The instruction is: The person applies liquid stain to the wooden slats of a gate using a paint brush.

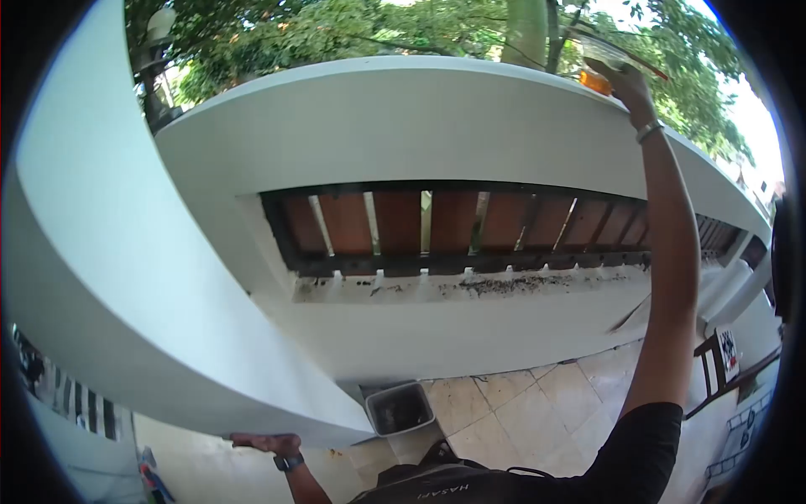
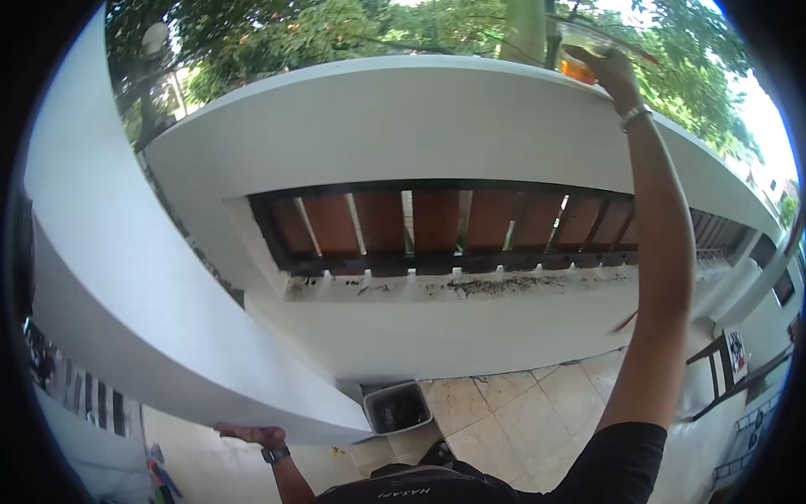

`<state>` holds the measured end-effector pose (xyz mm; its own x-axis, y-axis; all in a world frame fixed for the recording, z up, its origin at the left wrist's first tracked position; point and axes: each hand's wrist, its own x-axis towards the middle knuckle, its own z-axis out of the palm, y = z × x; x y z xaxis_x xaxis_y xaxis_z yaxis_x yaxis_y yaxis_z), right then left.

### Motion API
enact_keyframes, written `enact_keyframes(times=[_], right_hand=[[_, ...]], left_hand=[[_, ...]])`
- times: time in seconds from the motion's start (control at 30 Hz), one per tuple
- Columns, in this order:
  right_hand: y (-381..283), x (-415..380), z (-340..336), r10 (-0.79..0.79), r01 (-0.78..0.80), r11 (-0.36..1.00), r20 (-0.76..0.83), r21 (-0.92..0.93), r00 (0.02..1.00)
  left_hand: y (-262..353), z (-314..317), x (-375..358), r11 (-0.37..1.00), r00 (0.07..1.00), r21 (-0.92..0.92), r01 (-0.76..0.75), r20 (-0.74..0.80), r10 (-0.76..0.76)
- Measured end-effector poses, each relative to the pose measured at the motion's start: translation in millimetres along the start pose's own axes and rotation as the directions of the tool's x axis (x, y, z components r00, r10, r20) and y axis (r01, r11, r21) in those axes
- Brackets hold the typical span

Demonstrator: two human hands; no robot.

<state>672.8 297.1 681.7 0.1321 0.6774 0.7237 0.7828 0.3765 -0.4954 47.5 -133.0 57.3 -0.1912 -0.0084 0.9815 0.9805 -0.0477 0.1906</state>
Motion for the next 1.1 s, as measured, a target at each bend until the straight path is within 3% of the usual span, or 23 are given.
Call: enact_keyframes(times=[0.03, 0.07, 0.13, 0.2, 0.23, 0.3, 0.4, 0.47, 0.5, 0.57, 0.6, 0.67, 0.73, 0.8, 0.83, 0.87, 0.93, 1.0, 1.1], right_hand=[[0, 2, -6, 0.035, -0.036, 0.999, -0.015, -0.028, 0.999], [13, 11, -8, 0.017, -0.016, 0.999, 0.021, -0.036, 1.000], [19, -7, -21, -0.133, 0.091, 0.922, 0.087, 0.377, 0.987], [21, -35, -39, -0.347, 0.206, 0.819, 0.177, 0.535, 0.921], [38, -40, -45, -0.416, 0.216, 0.763, 0.207, 0.609, 0.886], [-13, -100, -54, -0.515, 0.342, 0.783, 0.232, 0.520, 0.825], [-50, -191, -50, -0.522, 0.254, 0.721, 0.264, 0.644, 0.811], [-69, -248, -43, -0.525, 0.162, 0.671, 0.310, 0.724, 0.792], [-77, -277, -41, -0.526, 0.106, 0.643, 0.336, 0.758, 0.781], [-90, -332, -34, -0.542, -0.019, 0.578, 0.401, 0.815, 0.738], [-100, -359, -26, -0.558, -0.084, 0.550, 0.440, 0.831, 0.704], [-128, -411, -14, -0.598, -0.205, 0.494, 0.501, 0.845, 0.626], [-165, -462, 0, -0.652, -0.315, 0.449, 0.548, 0.836, 0.524], [-207, -515, 12, -0.711, -0.408, 0.407, 0.564, 0.817, 0.419], [-229, -541, 15, -0.735, -0.451, 0.397, 0.571, 0.800, 0.366], [-247, -566, 18, -0.752, -0.495, 0.391, 0.579, 0.776, 0.314], [-276, -607, 30, -0.804, -0.456, 0.451, 0.571, 0.767, 0.167], [-310, -655, 36, -0.854, -0.476, 0.368, 0.493, 0.799, 0.167], [-347, -714, 50, -0.881, -0.528, 0.360, 0.467, 0.769, 0.079]], left_hand=[[15, 0, 10, 0.983, 0.999, 0.180, 0.029, 0.035, -0.036], [30, 2, 30, 0.982, 0.999, 0.188, 0.019, 0.032, -0.025], [68, 10, 76, 0.993, 1.000, 0.112, -0.027, 0.015, 0.026], [73, 0, 86, 0.995, 0.998, 0.090, -0.050, 0.051, 0.046], [64, -15, 60, 0.979, 0.996, 0.192, -0.065, 0.076, 0.051], [88, -44, 67, 0.975, 0.998, 0.223, -0.015, 0.059, 0.002], [120, -123, 49, 0.934, 0.993, 0.355, 0.031, 0.099, -0.070], [143, -185, 35, 0.893, 0.947, 0.434, 0.124, 0.216, -0.236], [156, -215, 31, 0.861, 0.946, 0.492, 0.131, 0.199, -0.257], [185, -271, 30, 0.819, 0.826, 0.505, 0.272, 0.315, -0.468], [198, -292, 31, 0.793, 0.820, 0.544, 0.272, 0.300, -0.487], [216, -324, 40, 0.744, 0.673, 0.440, 0.503, 0.341, -0.657], [234, -343, 53, 0.716, 0.651, 0.457, 0.528, 0.325, -0.686], [241, -355, 70, 0.727, 0.593, 0.391, 0.565, 0.421, -0.687], [242, -357, 81, 0.698, 0.575, 0.252, 0.671, 0.417, -0.704], [245, -357, 98, 0.696, 0.575, 0.264, 0.667, 0.412, -0.707], [251, -356, 139, 0.621, 0.603, -0.124, 0.774, 0.441, -0.664], [255, -362, 182, 0.680, 0.600, -0.020, 0.733, 0.492, -0.631], [250, -365, 205, 0.744, 0.594, 0.126, 0.656, 0.521, -0.613]])
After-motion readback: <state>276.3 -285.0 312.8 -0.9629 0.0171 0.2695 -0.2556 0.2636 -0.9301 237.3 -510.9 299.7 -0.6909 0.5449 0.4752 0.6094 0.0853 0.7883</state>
